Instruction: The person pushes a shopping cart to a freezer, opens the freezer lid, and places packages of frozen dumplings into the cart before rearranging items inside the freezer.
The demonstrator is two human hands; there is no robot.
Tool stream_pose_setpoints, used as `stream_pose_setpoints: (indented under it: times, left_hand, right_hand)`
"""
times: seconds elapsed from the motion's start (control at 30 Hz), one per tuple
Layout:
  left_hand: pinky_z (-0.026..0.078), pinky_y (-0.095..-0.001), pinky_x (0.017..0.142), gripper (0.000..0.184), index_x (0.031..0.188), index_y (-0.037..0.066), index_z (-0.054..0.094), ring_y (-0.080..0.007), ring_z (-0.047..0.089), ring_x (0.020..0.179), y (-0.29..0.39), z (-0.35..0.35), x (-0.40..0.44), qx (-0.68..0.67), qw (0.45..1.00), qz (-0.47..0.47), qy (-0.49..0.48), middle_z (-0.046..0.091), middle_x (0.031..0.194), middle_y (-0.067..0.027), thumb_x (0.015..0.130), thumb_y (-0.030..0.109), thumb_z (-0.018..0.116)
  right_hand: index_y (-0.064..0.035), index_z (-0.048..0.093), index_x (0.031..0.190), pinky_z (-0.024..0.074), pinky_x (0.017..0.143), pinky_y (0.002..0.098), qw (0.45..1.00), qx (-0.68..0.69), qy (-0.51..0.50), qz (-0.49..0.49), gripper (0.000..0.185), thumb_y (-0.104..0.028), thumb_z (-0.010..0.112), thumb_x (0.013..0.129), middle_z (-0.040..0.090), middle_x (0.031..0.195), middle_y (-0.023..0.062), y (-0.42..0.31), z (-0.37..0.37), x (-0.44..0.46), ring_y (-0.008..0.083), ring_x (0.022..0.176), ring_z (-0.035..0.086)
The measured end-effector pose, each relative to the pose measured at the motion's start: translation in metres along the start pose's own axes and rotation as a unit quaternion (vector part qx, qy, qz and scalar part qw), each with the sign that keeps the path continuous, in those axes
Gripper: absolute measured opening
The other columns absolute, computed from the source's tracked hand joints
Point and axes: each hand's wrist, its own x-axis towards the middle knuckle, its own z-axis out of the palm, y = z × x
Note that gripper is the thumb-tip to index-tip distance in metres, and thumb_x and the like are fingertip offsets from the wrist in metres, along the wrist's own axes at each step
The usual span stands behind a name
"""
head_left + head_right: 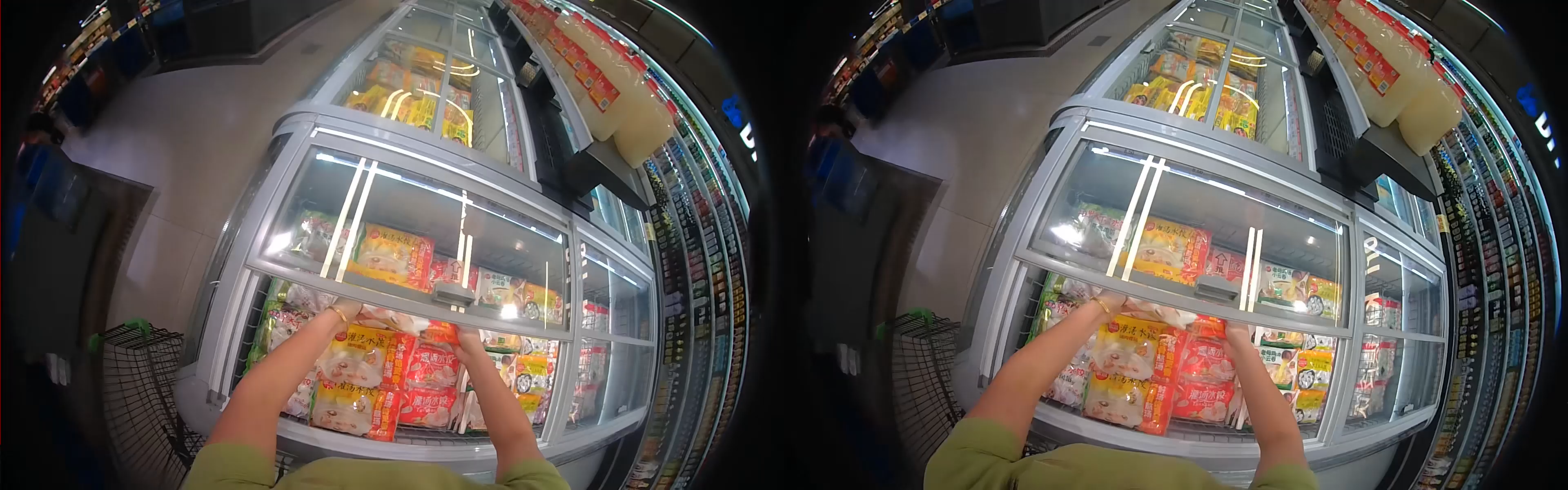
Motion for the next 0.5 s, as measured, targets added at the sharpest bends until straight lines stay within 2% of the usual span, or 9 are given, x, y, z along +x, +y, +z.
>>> stream_pose_setpoints:
  times: [0.03,0.1,0.23,0.3,0.33,0.4,0.43,0.47,0.5]
  left_hand:
    - [0.056,-0.0348,0.075,0.035,0.120,0.001,0.049,-0.0240,0.066,0.085,-0.017,-0.006,-0.015,0.004,1.000,0.008,-0.001,0.062,0.107,-0.0131,0.090,0.019,0.052]
    - [0.056,-0.0427,0.071,0.024,0.113,-0.002,0.049,-0.0248,0.065,0.082,-0.041,-0.024,-0.029,-0.030,0.999,-0.027,-0.030,0.060,0.106,-0.0144,0.093,0.011,0.046]
    - [0.055,-0.0429,0.078,0.030,0.120,-0.001,0.046,-0.0256,0.065,0.090,-0.024,-0.018,-0.170,-0.008,0.995,0.031,-0.099,0.059,0.112,-0.0153,0.092,0.010,0.046]
    - [0.055,-0.0424,0.080,0.029,0.118,0.000,0.049,-0.0231,0.065,0.090,-0.035,-0.018,-0.226,-0.137,0.977,0.072,-0.149,0.061,0.105,-0.0128,0.091,0.010,0.049]
    - [0.055,-0.0424,0.080,0.029,0.118,0.000,0.049,-0.0231,0.065,0.090,-0.040,-0.014,-0.253,-0.143,0.978,0.062,-0.139,0.061,0.105,-0.0128,0.091,0.010,0.049]
    - [0.054,-0.0410,0.082,0.033,0.120,0.000,0.049,-0.0211,0.064,0.093,-0.052,-0.009,-0.292,-0.250,0.950,0.024,-0.185,0.062,0.105,-0.0121,0.088,0.008,0.054]
    - [0.055,-0.0388,0.081,0.034,0.120,0.000,0.050,-0.0204,0.064,0.093,-0.078,-0.022,-0.282,-0.217,0.953,0.023,-0.210,0.062,0.105,-0.0124,0.088,0.006,0.054]
    - [0.055,-0.0366,0.081,0.035,0.121,-0.001,0.050,-0.0196,0.064,0.093,-0.109,-0.037,-0.272,-0.185,0.954,0.015,-0.236,0.062,0.105,-0.0126,0.087,0.005,0.055]
    - [0.055,-0.0337,0.081,0.037,0.122,-0.001,0.049,-0.0188,0.064,0.093,-0.120,-0.032,-0.282,-0.173,0.960,0.026,-0.219,0.062,0.106,-0.0131,0.086,0.003,0.056]
  right_hand:
    - [-0.0014,0.051,0.122,0.0466,0.091,0.0339,1.000,0.002,-0.005,-0.008,0.038,-0.020,0.054,0.090,0.060,0.111,0.0151,0.005,-0.004,-0.024,0.0231,0.103,0.059]
    - [-0.0015,0.049,0.122,0.0469,0.092,0.0352,0.999,-0.004,-0.025,0.025,0.032,-0.017,0.048,0.093,0.059,0.112,0.0137,0.007,-0.006,-0.072,0.0221,0.104,0.058]
    - [0.0003,0.049,0.119,0.0468,0.092,0.0356,0.998,-0.020,-0.049,0.013,0.030,-0.017,0.045,0.095,0.058,0.114,0.0130,-0.007,0.030,-0.198,0.0211,0.105,0.057]
    - [0.0014,0.049,0.118,0.0461,0.093,0.0355,0.992,0.013,-0.069,-0.101,0.030,-0.018,0.045,0.095,0.057,0.116,0.0127,-0.004,0.048,-0.253,0.0204,0.108,0.056]
    - [0.0006,0.047,0.121,0.0454,0.094,0.0364,0.986,0.019,-0.107,-0.125,0.032,-0.020,0.045,0.096,0.056,0.119,0.0116,0.008,0.034,-0.265,0.0195,0.111,0.054]
    - [-0.0010,0.033,0.134,0.0429,0.098,0.0418,0.972,0.054,-0.153,-0.171,0.050,-0.033,0.044,0.097,0.046,0.132,0.0131,0.014,0.052,-0.299,0.0245,0.118,0.049]
    - [-0.0029,0.024,0.139,0.0409,0.100,0.0455,0.977,0.088,-0.146,-0.130,0.065,-0.045,0.043,0.094,0.037,0.139,0.0153,0.019,0.058,-0.312,0.0296,0.123,0.046]
    - [-0.0028,0.026,0.139,0.0393,0.101,0.0460,0.954,0.187,-0.214,-0.102,0.063,-0.046,0.039,0.096,0.040,0.138,0.0151,0.031,0.051,-0.316,0.0274,0.127,0.041]
    - [-0.0024,0.025,0.139,0.0424,0.099,0.0465,0.950,0.181,-0.250,-0.055,0.067,-0.051,0.038,0.094,0.042,0.137,0.0159,0.039,0.040,-0.313,0.0290,0.124,0.045]
